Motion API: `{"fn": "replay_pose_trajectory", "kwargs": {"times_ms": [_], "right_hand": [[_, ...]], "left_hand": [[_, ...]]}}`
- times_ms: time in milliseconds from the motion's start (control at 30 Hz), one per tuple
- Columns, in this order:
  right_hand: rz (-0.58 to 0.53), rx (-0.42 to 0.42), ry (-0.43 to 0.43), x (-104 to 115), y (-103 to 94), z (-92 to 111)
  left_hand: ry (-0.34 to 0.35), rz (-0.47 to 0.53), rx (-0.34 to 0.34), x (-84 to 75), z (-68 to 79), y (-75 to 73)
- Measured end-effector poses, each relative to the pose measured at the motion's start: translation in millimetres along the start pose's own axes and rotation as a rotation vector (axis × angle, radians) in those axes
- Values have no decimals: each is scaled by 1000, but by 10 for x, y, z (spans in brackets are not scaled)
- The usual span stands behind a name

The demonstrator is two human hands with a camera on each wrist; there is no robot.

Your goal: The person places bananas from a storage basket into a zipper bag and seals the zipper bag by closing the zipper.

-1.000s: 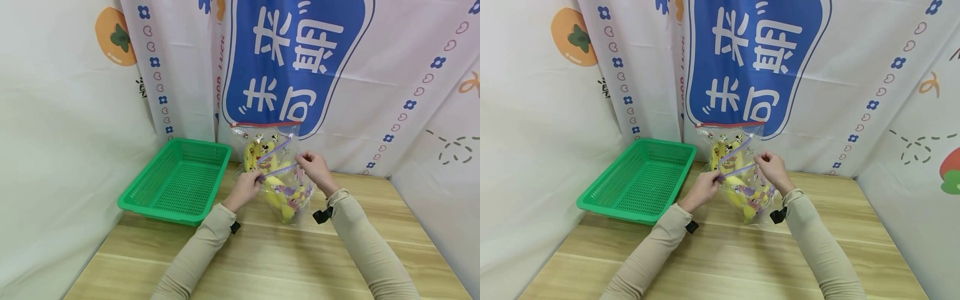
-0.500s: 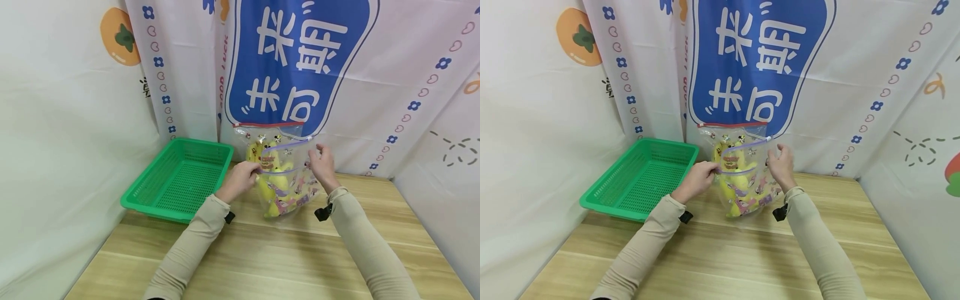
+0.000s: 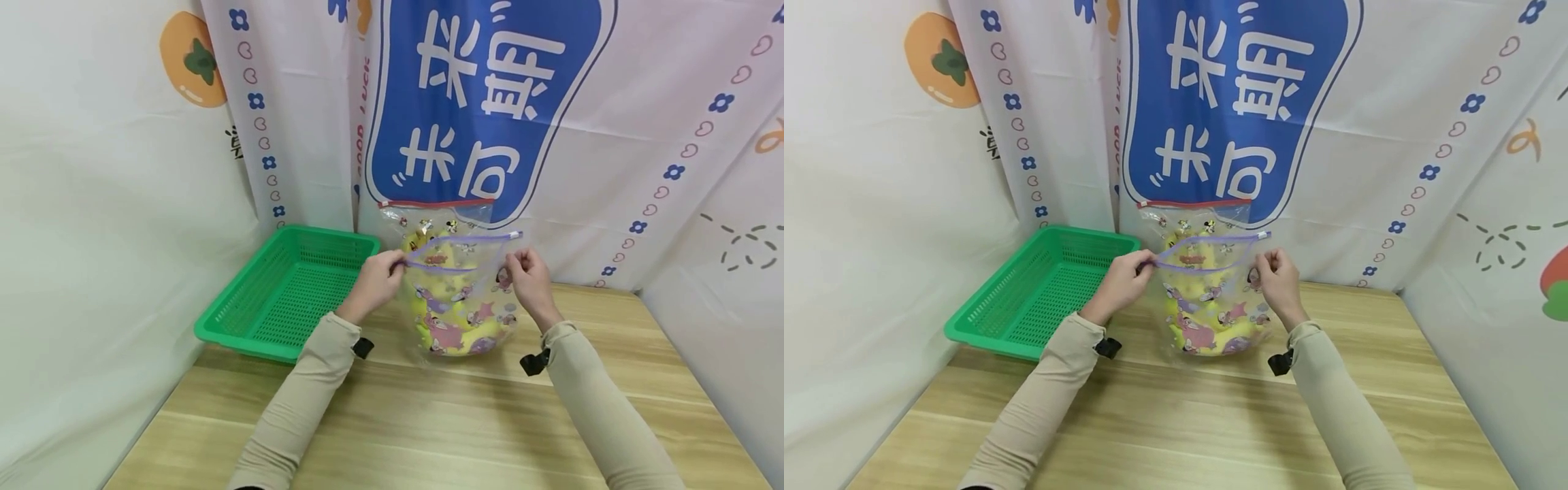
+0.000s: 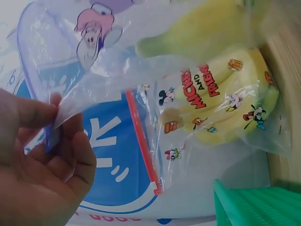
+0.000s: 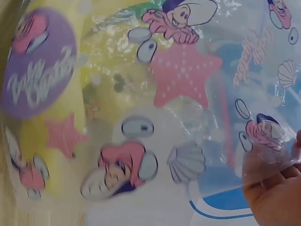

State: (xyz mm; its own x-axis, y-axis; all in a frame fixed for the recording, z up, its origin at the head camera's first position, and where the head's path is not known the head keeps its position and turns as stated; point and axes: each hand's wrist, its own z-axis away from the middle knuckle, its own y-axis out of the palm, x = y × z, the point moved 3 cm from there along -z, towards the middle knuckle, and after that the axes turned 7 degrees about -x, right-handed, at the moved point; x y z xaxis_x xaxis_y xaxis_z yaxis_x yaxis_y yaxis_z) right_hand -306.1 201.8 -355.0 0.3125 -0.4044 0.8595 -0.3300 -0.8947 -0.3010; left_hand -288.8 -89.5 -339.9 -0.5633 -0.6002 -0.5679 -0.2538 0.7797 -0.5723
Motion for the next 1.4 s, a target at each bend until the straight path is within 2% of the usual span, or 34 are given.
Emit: {"fn": "replay_pose_trajectory", "kwargs": {"times_ms": [133, 300, 567, 633, 733, 833, 933, 1067, 1200, 1400], "right_hand": [[-19, -12, 2, 1, -23, 49], [-74, -11, 34, -12, -60, 113], [-157, 49, 31, 41, -25, 220], [-159, 65, 36, 48, -11, 228], [-137, 96, 42, 61, -3, 229], [-116, 129, 41, 87, 9, 224], [-101, 144, 38, 102, 19, 213], [-101, 139, 39, 101, 19, 202], [-109, 136, 21, 103, 23, 198], [-98, 127, -14, 95, 14, 180]], "left_hand": [[-132, 81, -32, 46, -15, -98], [-208, 105, -23, 80, -29, -208], [-264, 57, -66, 110, -100, -392], [-281, 14, -44, 126, -125, -405], [-297, -80, 31, 127, -160, -402], [-279, -207, 100, 84, -199, -389], [-235, -318, 136, 15, -250, -347], [-168, -395, 188, -91, -324, -202], [-101, -362, 230, -227, -385, -15], [-29, -193, 258, -462, -462, 218]]}}
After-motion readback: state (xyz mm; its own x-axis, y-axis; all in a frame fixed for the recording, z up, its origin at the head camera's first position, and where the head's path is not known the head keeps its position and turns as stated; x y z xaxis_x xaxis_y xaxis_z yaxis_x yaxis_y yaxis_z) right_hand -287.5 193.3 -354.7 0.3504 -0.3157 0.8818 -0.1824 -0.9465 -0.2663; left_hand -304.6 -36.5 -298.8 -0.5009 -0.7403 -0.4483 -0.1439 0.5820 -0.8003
